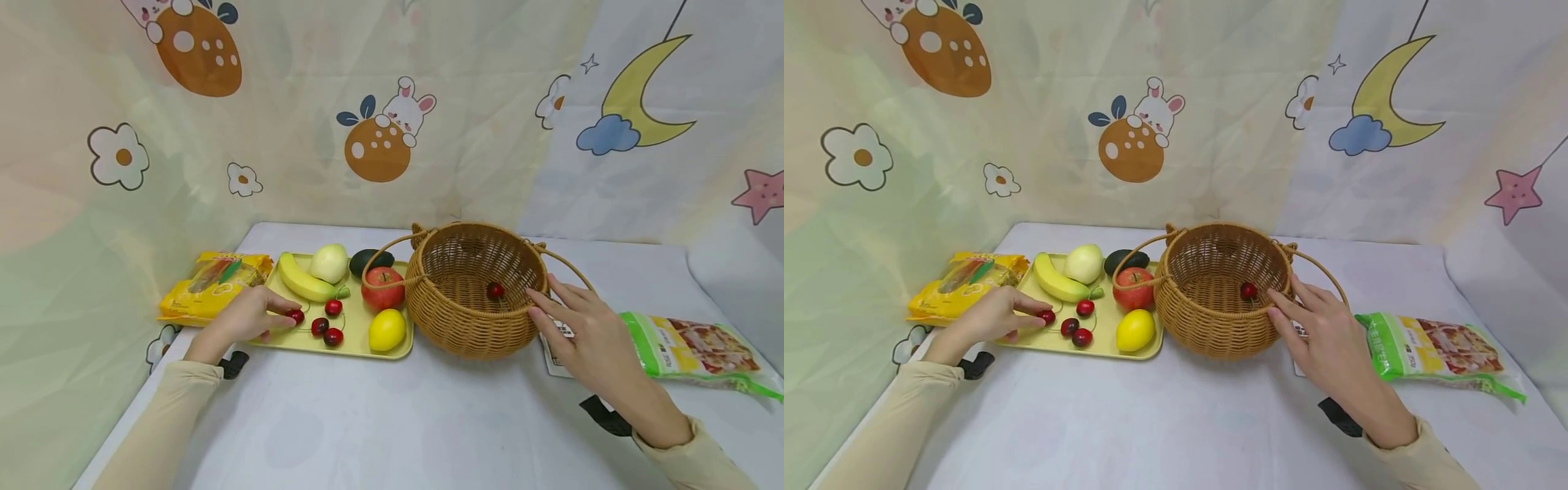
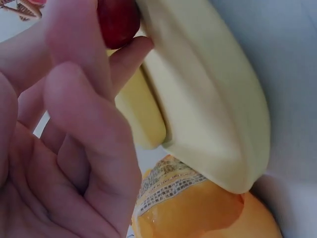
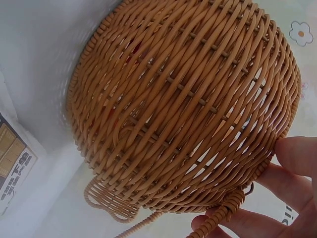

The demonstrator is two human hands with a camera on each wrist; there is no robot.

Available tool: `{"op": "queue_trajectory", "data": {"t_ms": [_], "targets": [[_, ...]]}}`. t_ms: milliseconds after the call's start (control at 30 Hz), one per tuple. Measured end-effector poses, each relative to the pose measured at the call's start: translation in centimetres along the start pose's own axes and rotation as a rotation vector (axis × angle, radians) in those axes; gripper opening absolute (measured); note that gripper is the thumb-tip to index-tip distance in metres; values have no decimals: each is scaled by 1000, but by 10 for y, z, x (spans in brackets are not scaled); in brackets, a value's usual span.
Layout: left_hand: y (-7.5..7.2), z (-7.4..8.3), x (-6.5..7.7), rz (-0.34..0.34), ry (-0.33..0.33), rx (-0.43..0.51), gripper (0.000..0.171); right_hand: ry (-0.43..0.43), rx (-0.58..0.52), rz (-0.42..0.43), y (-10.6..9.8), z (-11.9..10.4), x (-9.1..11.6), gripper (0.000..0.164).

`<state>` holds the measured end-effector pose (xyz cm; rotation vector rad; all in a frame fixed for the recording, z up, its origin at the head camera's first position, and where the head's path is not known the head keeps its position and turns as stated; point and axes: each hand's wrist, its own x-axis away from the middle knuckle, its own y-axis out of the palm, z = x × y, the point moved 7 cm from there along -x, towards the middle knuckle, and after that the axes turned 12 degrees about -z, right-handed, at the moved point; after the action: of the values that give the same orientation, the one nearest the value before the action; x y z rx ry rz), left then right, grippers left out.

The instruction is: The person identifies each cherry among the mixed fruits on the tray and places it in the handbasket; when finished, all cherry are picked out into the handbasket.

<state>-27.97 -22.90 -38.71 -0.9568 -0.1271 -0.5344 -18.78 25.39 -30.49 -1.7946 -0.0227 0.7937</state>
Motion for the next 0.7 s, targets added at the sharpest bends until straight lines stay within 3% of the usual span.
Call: {"op": "queue_trajectory", "data": {"t_ms": [700], "targets": [[2,-3,-1,6,-19,15,38,13,0,-6,0,-1,-1,38]]}}
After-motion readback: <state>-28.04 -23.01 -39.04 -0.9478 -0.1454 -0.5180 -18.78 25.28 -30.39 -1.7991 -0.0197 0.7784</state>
